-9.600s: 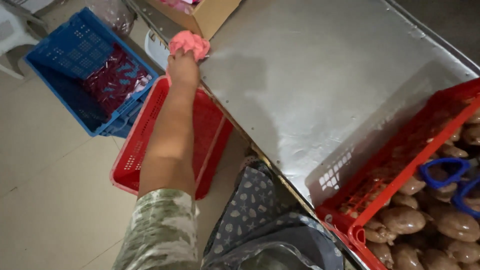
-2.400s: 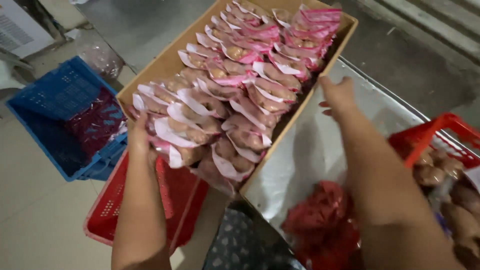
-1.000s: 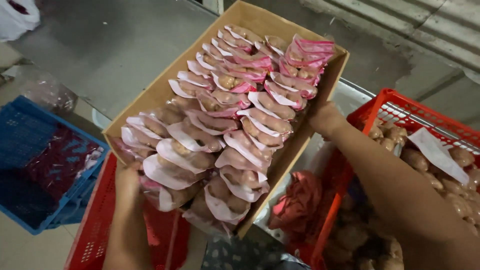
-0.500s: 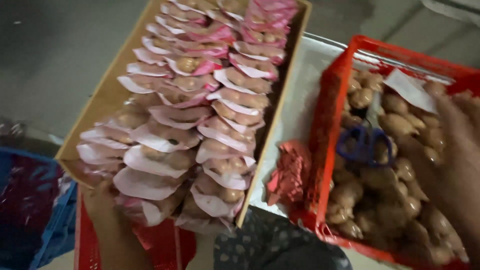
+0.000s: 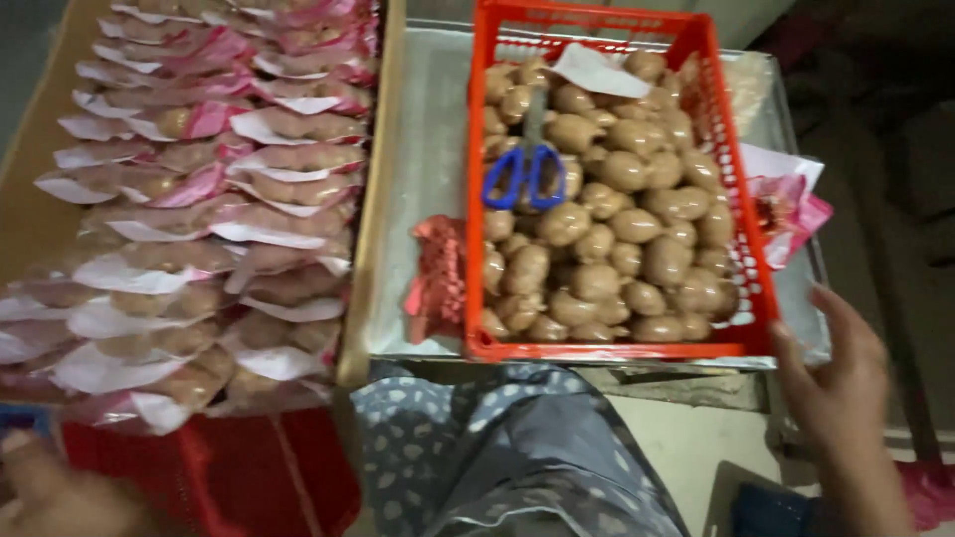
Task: The person organizes pink plastic packages on a metal table, wipes the table surface with a red cloth, and then fills clear plastic bags with cooked meatballs from a red crate.
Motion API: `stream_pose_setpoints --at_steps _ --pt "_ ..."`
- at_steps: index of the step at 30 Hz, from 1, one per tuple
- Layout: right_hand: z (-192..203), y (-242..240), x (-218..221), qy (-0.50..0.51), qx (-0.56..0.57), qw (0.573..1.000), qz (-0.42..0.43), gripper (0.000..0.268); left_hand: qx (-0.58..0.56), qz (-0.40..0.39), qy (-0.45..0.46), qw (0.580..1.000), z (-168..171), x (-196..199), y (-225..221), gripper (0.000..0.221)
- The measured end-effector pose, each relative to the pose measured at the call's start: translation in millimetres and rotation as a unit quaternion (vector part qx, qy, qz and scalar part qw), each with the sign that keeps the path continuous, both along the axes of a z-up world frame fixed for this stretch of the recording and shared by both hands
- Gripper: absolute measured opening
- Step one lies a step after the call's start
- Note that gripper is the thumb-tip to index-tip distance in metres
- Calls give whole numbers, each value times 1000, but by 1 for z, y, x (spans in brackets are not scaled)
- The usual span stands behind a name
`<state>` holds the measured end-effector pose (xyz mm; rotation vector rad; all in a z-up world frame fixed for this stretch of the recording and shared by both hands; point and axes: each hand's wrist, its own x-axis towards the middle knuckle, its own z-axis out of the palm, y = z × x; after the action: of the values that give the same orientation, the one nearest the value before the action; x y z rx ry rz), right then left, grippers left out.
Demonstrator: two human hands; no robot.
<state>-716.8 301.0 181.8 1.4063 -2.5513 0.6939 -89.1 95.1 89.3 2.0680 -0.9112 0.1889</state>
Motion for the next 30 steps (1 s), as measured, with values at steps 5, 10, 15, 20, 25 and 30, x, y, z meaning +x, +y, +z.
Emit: stream_pose_setpoints --at_steps 5,10,15,20,25,30 --pt "3 -34 -39 -22 -48 998 34 57 -207 -389 22 897 92 -130 47 41" --pt "10 -69 -82 -114 -144 974 129 47 -132 -523 -2 842 86 -208 47 29" --pt "21 -107 -105 -180 -141 969 93 42 -62 -664 3 745 119 -287 -7 27" --pt "34 -212 -93 -88 -123 955 254 50 -71 -640 -14 765 149 -358 -52 24" --pt "51 -296 -60 34 36 941 335 38 -48 -695 131 705 128 -392 -122 30" --pt "1 -361 -75 -47 101 961 255 32 53 -678 101 726 141 -404 -142 29"
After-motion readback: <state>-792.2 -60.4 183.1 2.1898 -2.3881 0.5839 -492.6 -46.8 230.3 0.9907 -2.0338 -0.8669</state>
